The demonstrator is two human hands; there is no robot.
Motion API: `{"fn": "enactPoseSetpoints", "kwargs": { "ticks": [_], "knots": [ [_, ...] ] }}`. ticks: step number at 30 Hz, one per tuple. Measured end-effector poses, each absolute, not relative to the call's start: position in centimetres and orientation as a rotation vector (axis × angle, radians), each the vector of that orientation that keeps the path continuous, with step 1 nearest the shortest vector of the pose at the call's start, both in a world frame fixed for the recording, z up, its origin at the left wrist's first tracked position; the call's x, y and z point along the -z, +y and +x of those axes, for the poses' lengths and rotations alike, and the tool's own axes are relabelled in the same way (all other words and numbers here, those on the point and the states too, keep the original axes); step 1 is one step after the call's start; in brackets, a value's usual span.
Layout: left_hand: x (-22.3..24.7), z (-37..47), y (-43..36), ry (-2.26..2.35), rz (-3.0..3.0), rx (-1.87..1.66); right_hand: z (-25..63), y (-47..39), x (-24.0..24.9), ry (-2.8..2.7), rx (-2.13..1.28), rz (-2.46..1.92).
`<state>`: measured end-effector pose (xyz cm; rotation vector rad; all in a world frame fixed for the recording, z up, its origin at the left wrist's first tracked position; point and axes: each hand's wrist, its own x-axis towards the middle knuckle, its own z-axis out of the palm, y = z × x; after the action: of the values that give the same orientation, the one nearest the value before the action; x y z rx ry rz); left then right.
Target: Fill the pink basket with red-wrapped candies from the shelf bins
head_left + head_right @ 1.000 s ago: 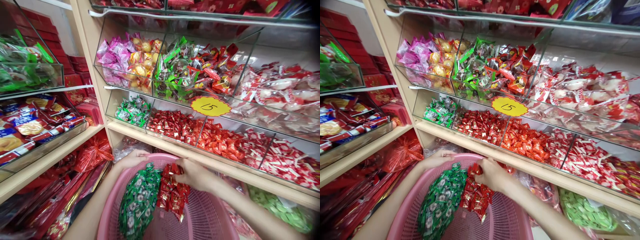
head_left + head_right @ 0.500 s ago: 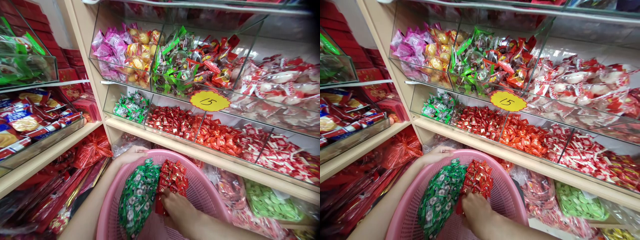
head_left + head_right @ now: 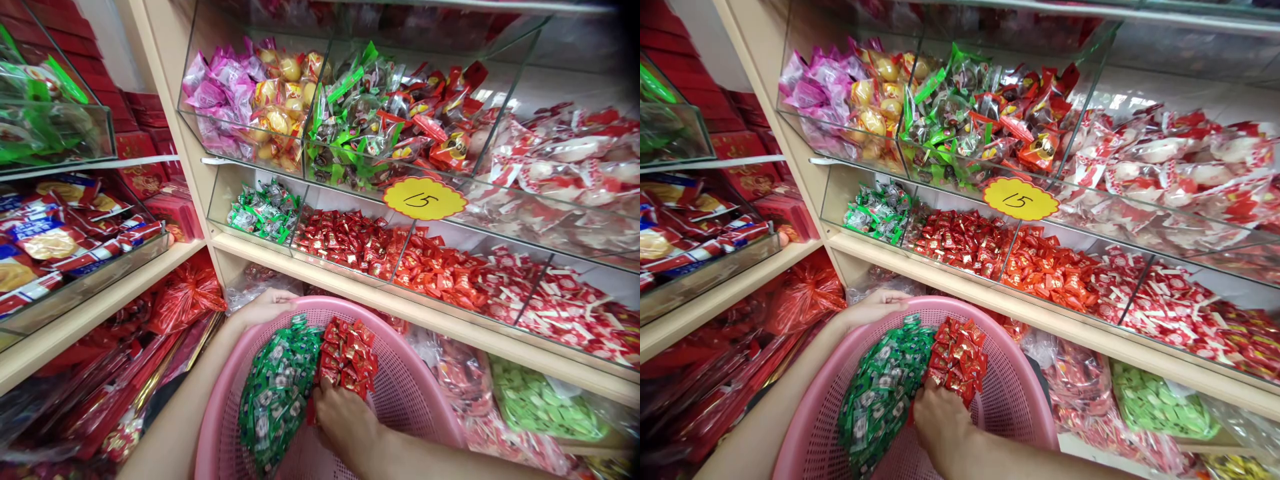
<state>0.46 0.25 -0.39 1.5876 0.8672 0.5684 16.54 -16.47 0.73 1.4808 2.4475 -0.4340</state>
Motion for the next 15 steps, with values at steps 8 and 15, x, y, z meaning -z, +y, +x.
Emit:
{"fn": "enactPoseSetpoints", "kwargs": {
  "ticks": [8, 15],
  "knots": [
    [0.2, 0.4, 0.1, 0.88, 1.6, -0.559, 16.5, -16.4, -1.7, 2.371, 0.359, 1.512],
    [-0.5, 0.5, -0.3, 0.885, 1.62, -0.542, 21.2, -16.3, -4.9, 2.361, 0.679, 1.72]
  ]
}}
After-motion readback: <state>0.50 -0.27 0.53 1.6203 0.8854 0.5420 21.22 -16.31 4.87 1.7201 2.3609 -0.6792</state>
